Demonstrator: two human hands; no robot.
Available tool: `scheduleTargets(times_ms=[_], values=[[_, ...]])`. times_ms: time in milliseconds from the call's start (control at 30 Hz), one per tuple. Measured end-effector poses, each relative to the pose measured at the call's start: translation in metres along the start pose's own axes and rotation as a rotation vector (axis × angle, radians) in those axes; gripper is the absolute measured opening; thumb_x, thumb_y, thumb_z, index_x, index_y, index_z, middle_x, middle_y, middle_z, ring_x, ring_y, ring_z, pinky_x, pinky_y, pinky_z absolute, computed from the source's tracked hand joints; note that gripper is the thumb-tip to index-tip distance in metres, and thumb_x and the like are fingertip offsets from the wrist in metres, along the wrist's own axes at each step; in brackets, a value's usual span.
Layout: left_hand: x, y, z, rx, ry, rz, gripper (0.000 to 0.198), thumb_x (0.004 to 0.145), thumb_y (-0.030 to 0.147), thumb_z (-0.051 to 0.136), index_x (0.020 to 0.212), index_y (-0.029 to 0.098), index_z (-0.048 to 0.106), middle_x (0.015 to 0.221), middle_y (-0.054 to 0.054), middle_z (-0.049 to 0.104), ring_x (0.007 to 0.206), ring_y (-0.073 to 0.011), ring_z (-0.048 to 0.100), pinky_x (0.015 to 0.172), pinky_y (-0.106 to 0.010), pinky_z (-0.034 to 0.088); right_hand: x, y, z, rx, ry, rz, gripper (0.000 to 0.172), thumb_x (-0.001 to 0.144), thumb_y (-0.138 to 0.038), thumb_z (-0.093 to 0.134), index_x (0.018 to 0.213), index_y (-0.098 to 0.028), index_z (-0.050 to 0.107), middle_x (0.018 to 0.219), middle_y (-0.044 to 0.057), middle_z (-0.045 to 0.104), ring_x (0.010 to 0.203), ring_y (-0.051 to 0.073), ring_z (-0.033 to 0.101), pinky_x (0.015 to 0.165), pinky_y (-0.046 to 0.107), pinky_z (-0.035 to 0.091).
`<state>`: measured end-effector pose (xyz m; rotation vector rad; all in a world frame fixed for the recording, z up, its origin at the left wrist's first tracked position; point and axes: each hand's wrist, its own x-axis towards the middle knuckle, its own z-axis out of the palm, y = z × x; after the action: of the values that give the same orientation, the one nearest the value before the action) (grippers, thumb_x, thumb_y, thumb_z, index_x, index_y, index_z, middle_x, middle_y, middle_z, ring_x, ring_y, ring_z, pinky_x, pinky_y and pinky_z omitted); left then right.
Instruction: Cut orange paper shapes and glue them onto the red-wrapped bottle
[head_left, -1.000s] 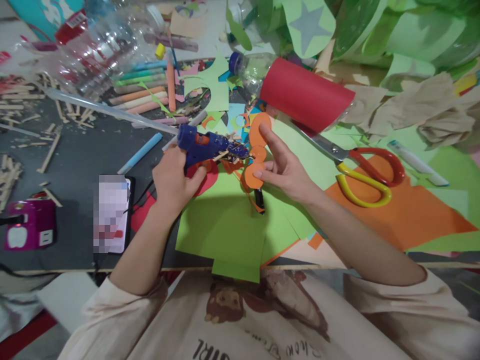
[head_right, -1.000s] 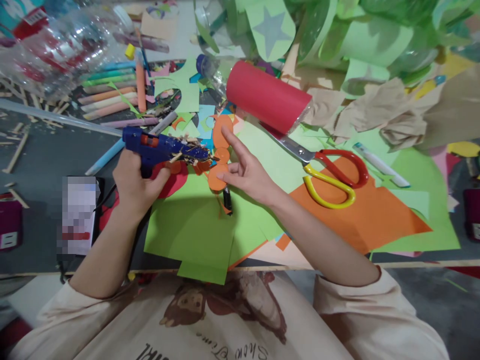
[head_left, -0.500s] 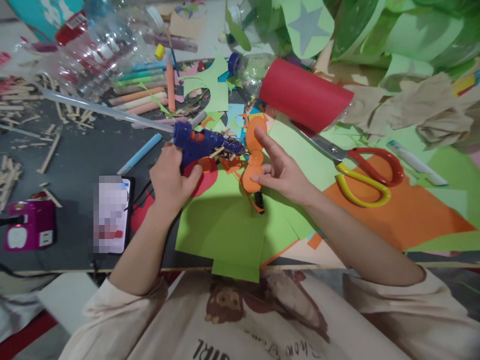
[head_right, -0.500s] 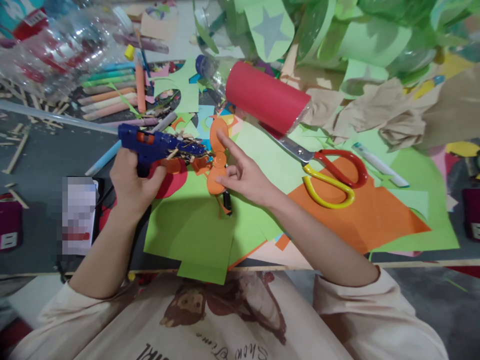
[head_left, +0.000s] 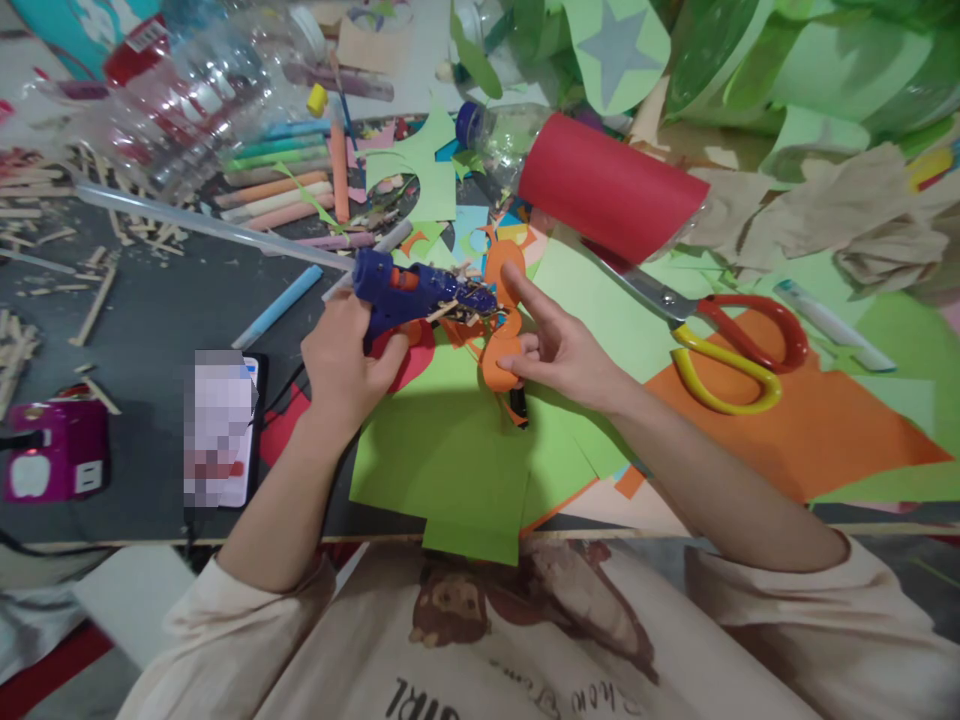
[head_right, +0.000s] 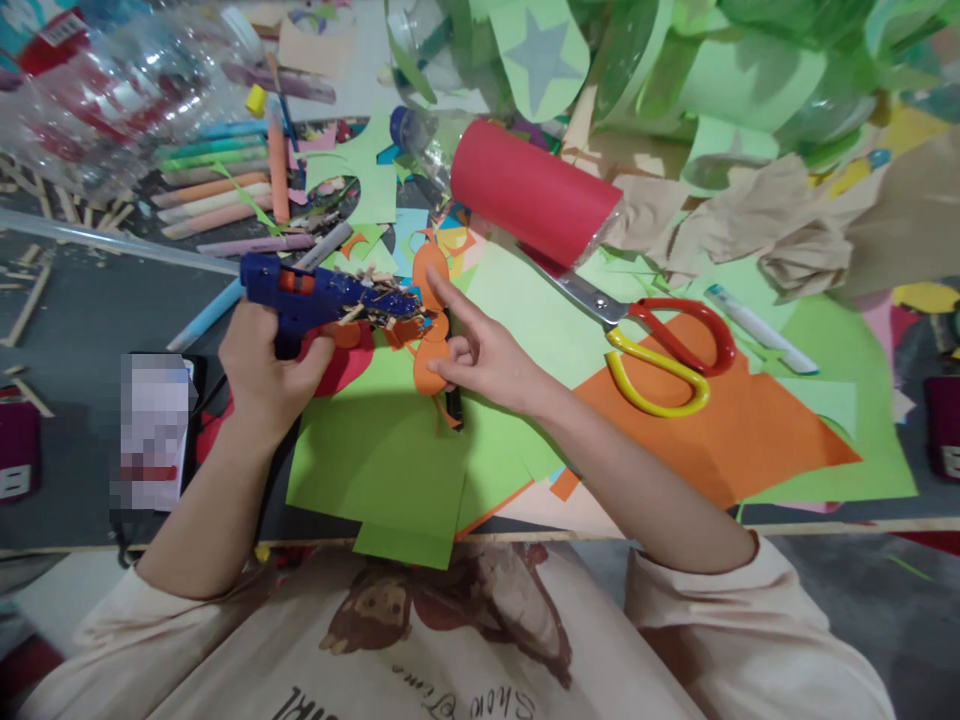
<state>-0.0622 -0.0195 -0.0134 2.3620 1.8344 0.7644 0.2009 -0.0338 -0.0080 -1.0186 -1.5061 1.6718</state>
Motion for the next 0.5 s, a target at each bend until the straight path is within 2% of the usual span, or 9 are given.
scheduleTargets(times_ms=[233, 500], values=[[-0.0002, 0.0030, 0.0018, 0.032, -0.010, 0.023, 0.042, 0.077, 0.037, 0.059, 0.115, 0.020, 0.059, 0.100, -0.008, 0.067, 0.102, -0.0282, 0.065, 0.081, -0.035, 0.049, 0.0000, 0.0017, -0.0014, -0.018, -0.007, -0.024, 0.089, 0.086, -0.027, 0.065, 0.158, -0.047, 0.017, 0.171, 0.004, 0.009, 0.059, 0.002, 0.044, 0.059, 0.023, 0.052], [-0.0006, 0.0026, 0.0017, 0.016, -0.029, 0.014, 0.033, 0.077, 0.037, 0.060, 0.106, 0.020, 0.061, 0.097, -0.008, 0.066, 0.103, -0.0281, 0.065, 0.084, -0.035, 0.049, -0.0001, -0.0004, 0.0013, 0.037, 0.036, -0.006, 0.088, 0.083, -0.029, 0.070, 0.156, -0.048, 0.024, 0.171, 0.002, 0.010, 0.059, 0.001, 0.046, 0.060, 0.022, 0.053]])
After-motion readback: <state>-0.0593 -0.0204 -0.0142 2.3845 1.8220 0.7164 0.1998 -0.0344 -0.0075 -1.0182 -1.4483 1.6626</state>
